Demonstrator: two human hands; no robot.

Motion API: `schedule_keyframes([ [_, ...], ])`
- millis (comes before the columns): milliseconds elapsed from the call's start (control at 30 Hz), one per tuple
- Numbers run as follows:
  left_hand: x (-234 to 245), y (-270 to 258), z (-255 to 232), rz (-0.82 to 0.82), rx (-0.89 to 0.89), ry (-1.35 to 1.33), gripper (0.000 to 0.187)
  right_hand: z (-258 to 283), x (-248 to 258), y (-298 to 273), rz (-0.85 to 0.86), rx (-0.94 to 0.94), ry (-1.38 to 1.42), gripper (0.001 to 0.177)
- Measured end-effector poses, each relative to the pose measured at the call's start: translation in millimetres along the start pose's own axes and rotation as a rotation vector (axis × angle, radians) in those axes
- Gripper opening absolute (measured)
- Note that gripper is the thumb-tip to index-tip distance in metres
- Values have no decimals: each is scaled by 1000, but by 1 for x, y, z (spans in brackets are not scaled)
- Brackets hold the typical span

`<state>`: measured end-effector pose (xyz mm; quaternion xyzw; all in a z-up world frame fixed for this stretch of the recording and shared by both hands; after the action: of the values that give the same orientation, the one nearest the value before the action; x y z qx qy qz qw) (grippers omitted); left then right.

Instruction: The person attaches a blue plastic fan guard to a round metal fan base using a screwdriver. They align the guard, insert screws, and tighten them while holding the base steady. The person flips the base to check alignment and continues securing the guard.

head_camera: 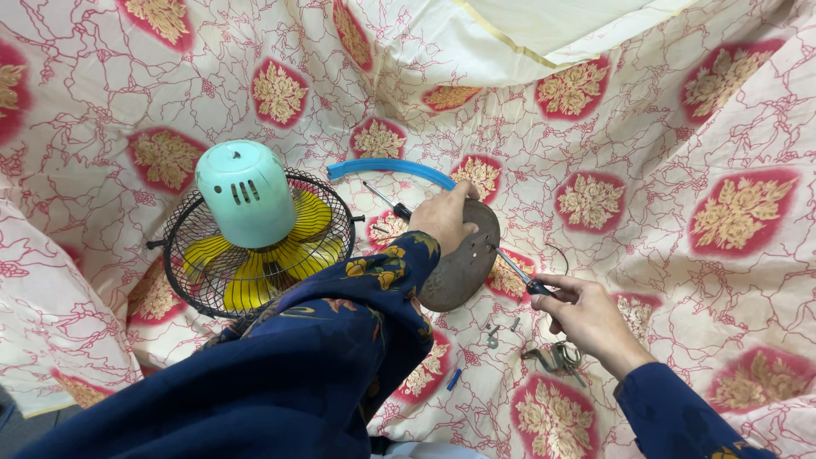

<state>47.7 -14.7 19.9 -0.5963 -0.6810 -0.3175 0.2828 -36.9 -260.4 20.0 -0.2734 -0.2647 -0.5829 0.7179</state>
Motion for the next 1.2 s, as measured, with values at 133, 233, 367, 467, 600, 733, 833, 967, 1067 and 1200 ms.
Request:
schedule_keyframes([
  [133,3,-2,1,-12,-17,-22,54,-1,1,0,10,-2,-33,46],
  [233,5,-3,-1,-11,-13,-22,54,0,1,0,28,17,-21,46],
  [367,5,-4,-3,-3,-2,-14,52,5,2,1,41,11,-25,47],
  [467,5,-5,-6,-22,-50,-1,53,4,6,4,59,-51,30,43],
  [600,3,-9,-8,-37,-91,-44,53,-1,13,11,87,-96,180,40],
  [733,1,-17,-12,-73,-154,-77,52,-3,19,9,144,-166,125,44],
  [833,-2,-17,-16,-80,-189,-59,52,5,20,7,131,-9,-167,40],
  [967,-4,-19,-16,-88,-206,-61,51,9,25,5,43,64,-515,44],
  [1067,-3,-25,-16,-145,-248,-84,52,-9,20,10,72,-4,-330,46],
  [1200,-4,-24,-12,-134,-200,-46,51,-39,15,9,204,-37,173,48],
])
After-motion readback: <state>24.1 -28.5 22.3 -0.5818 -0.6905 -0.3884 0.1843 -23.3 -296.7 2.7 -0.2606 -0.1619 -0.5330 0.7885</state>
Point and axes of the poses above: each hand's wrist, its own y-axis towards the middle knuckle, its own x-axis out of the back of the hand, z = x × y, the point moved 4 cm from there along y, towards the middle knuckle, and after that the axes turned 13 degrees about x, right-handed, at the moved point
